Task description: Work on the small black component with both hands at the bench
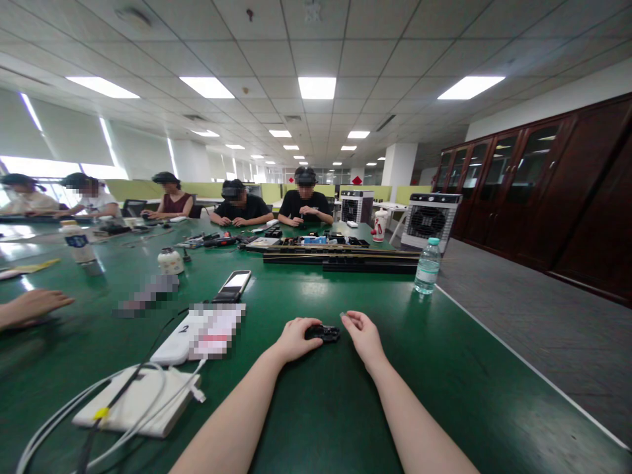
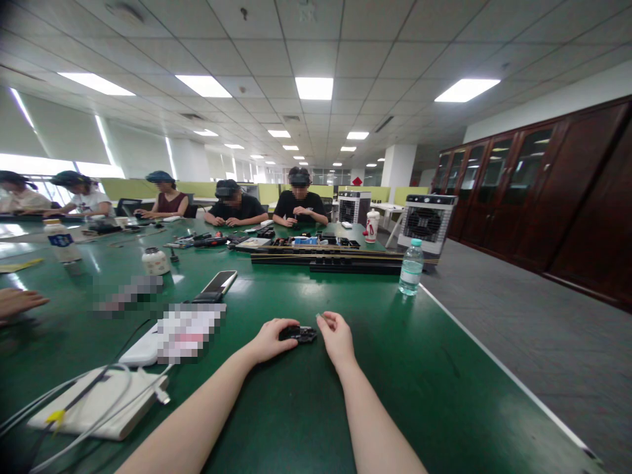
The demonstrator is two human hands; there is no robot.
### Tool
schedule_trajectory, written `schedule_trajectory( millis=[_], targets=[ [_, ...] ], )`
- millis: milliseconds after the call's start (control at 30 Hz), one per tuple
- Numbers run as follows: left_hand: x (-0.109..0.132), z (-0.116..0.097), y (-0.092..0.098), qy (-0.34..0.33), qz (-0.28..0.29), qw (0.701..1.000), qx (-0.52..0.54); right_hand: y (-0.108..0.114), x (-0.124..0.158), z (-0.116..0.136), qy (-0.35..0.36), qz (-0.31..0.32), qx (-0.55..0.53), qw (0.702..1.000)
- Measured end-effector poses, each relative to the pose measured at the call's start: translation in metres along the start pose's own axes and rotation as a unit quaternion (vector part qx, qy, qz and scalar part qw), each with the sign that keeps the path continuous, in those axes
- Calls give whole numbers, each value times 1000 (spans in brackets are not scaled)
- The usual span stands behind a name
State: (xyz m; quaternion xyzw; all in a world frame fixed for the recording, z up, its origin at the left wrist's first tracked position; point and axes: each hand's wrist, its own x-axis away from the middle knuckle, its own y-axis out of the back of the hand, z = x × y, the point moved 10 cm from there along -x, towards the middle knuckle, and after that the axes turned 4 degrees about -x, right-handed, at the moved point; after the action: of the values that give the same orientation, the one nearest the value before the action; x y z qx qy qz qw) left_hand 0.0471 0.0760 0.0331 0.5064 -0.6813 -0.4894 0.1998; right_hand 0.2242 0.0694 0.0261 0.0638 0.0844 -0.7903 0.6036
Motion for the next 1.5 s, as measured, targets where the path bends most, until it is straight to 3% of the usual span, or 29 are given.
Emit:
schedule_trajectory(
  millis=[233, 500, 733, 933, 1500],
  targets=[
    [0, 1, -1, 3, 2, 1000, 0, -9, 2, 8, 40, 47, 24, 998],
    [0, 0, 0, 0, -5, 1000, -4, -23, 17, 29, 115, 93, 171, 974],
    [-1, 0, -1, 0, -6, 1000, -7, -39, 27, 41, 172, 144, 265, 938],
    [-1, 0, -1, -2, -4, 1000, -5, -50, 31, 33, 197, 186, 342, 900],
    [-2, -1, 0, -9, -10, 1000, -1, -63, 43, 40, 228, 194, 479, 825]
  ],
)
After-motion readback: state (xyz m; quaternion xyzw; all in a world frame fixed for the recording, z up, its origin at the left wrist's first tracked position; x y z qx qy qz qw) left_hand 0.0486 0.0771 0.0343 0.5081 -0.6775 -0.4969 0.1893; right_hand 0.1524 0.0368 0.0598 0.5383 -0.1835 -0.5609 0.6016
